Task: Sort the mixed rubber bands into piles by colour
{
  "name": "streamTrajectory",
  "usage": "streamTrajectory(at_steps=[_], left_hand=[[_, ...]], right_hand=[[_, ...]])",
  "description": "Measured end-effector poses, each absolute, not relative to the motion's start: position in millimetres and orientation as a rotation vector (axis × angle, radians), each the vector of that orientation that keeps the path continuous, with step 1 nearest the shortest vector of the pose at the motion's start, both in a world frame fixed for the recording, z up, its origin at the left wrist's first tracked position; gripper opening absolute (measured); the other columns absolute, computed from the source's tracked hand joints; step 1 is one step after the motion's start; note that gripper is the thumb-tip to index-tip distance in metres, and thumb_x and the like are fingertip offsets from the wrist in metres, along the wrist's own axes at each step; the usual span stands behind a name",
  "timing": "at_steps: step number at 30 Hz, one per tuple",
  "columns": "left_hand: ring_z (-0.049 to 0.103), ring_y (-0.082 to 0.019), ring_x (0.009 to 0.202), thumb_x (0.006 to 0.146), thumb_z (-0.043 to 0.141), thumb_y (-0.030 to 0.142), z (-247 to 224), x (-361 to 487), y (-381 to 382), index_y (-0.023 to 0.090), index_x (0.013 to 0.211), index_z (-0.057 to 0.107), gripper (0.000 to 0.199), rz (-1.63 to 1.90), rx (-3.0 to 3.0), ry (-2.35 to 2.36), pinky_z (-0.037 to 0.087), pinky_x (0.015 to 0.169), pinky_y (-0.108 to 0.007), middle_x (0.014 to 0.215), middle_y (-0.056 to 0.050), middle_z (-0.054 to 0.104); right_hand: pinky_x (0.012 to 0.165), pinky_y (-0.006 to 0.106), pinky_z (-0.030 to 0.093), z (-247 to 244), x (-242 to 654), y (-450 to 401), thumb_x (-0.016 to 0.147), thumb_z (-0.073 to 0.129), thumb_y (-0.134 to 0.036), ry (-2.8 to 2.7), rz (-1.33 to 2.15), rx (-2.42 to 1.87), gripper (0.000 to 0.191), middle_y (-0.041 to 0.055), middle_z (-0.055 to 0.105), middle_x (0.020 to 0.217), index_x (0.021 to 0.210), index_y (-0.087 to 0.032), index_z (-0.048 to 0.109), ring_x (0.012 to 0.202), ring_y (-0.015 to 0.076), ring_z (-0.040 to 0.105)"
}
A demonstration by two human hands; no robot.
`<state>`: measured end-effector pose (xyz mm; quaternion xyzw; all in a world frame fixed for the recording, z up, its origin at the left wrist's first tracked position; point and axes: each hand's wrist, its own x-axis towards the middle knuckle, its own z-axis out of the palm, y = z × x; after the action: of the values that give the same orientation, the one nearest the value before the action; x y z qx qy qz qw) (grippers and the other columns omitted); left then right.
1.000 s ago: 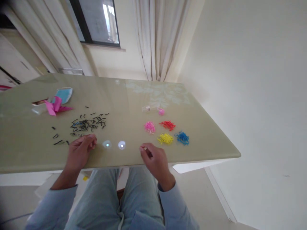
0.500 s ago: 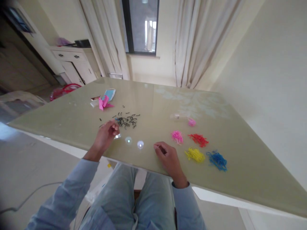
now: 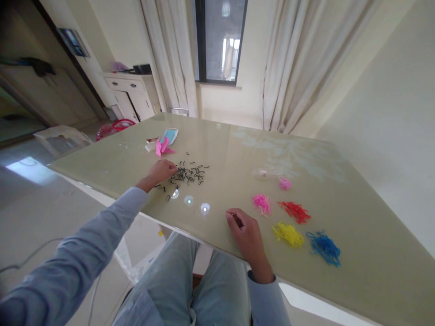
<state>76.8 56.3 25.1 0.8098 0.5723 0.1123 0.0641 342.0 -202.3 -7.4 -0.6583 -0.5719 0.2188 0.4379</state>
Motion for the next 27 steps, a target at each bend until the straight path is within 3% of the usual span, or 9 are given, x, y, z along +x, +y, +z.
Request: streamTrajectory(at_steps=[5,12,27], left_hand=[[0.067,-0.023,0.077,0.077,0.052,0.026,21,75,57,0.016,0.080,0.080,0.029,0.364,2.415,1.751,0.049,0.070,-0.029,0.084,-0.012,0.076],[0.068,-0.023,0.085,0.077,0.057,0.026,20,66,68,0.015,0.099,0.079,0.032,0.394,2.412,1.732,0.051,0.078,-0.030,0.095,-0.012,0.076],[0.069,-0.026,0.090,0.079,0.054,0.021,17,58,74,0.016,0.097,0.080,0.032,0.352,2.452,1.711,0.051,0.083,-0.033,0.099,-0.013,0.076]], right_hand=[[0.060,0.029,0.049,-9,342,-202,0.090,0.055,-0.044,-1.415,0.542,-1.634,0.030,0.0051,0.073,0.075,0.092,-0.019,0.072,0.063,0.0194,0.065],[0.062,0.029,0.050,-9,342,-202,0.091,0.055,-0.042,-1.432,0.526,-1.637,0.028,0.0054,0.074,0.077,0.092,-0.020,0.072,0.067,0.0197,0.066],[0.064,0.029,0.050,-9,343,-203,0.091,0.056,-0.041,-1.427,0.549,-1.646,0.027,0.0057,0.074,0.080,0.094,-0.019,0.072,0.068,0.0195,0.067]])
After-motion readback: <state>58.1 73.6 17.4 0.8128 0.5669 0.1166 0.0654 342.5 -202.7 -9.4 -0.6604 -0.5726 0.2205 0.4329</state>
